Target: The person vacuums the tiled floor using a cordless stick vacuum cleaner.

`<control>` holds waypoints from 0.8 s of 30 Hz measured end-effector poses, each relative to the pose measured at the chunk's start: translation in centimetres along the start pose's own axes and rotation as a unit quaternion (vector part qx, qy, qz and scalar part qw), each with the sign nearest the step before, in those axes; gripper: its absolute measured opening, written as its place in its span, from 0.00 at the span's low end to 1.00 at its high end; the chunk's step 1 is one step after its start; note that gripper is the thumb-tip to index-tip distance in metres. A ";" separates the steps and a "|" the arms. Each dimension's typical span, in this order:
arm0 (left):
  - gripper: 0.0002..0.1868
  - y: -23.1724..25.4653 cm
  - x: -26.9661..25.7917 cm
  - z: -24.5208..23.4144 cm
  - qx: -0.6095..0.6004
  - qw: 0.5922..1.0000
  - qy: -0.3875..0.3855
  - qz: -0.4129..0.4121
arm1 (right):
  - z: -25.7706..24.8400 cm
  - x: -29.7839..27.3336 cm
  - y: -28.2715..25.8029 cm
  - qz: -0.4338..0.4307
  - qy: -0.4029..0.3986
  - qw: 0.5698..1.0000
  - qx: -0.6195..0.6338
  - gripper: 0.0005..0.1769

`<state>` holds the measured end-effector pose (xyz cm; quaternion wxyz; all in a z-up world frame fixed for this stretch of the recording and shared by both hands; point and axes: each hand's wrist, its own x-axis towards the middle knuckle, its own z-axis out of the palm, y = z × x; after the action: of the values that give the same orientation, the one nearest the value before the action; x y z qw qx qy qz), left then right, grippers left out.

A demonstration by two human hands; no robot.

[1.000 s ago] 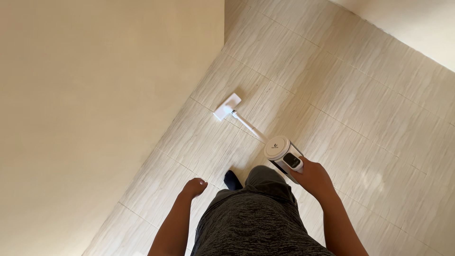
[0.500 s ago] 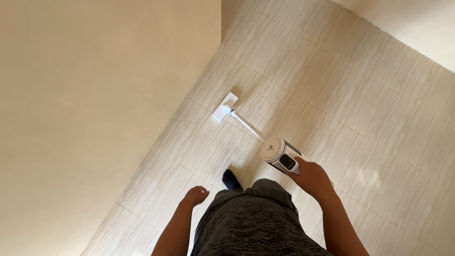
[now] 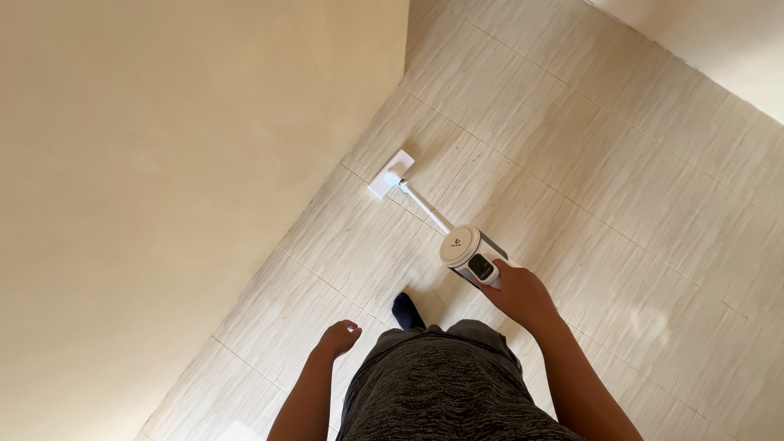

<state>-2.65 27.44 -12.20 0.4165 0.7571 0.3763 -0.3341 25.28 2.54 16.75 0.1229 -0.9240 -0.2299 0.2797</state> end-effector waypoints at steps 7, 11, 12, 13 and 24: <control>0.27 -0.5 -0.7 0.4 0.003 1.000 -0.016 -0.014 | 1.1 1.2 -1.0 -0.054 0.001 0.998 -0.029 0.18; 0.26 -0.6 -0.6 0.4 -0.009 1.000 -0.012 -0.014 | 1.8 2.0 -0.8 -0.079 0.026 0.996 -0.016 0.16; 0.26 -0.5 -0.5 0.3 -0.010 1.000 -0.012 -0.014 | 2.0 2.4 -0.7 -0.079 0.026 0.996 -0.017 0.16; 0.26 -0.4 -0.3 0.2 -0.012 1.000 -0.008 -0.009 | 2.2 2.7 -0.7 -0.073 0.024 0.997 -0.017 0.16; 0.26 0.9 1.2 0.6 0.005 1.000 -0.023 -0.002 | 4.1 4.6 1.0 -0.073 0.023 0.997 -0.005 0.18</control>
<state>-1.40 26.89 -13.10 0.4204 0.7508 0.3663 -0.3542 26.68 4.35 10.90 0.1436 -0.9114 -0.2954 0.2479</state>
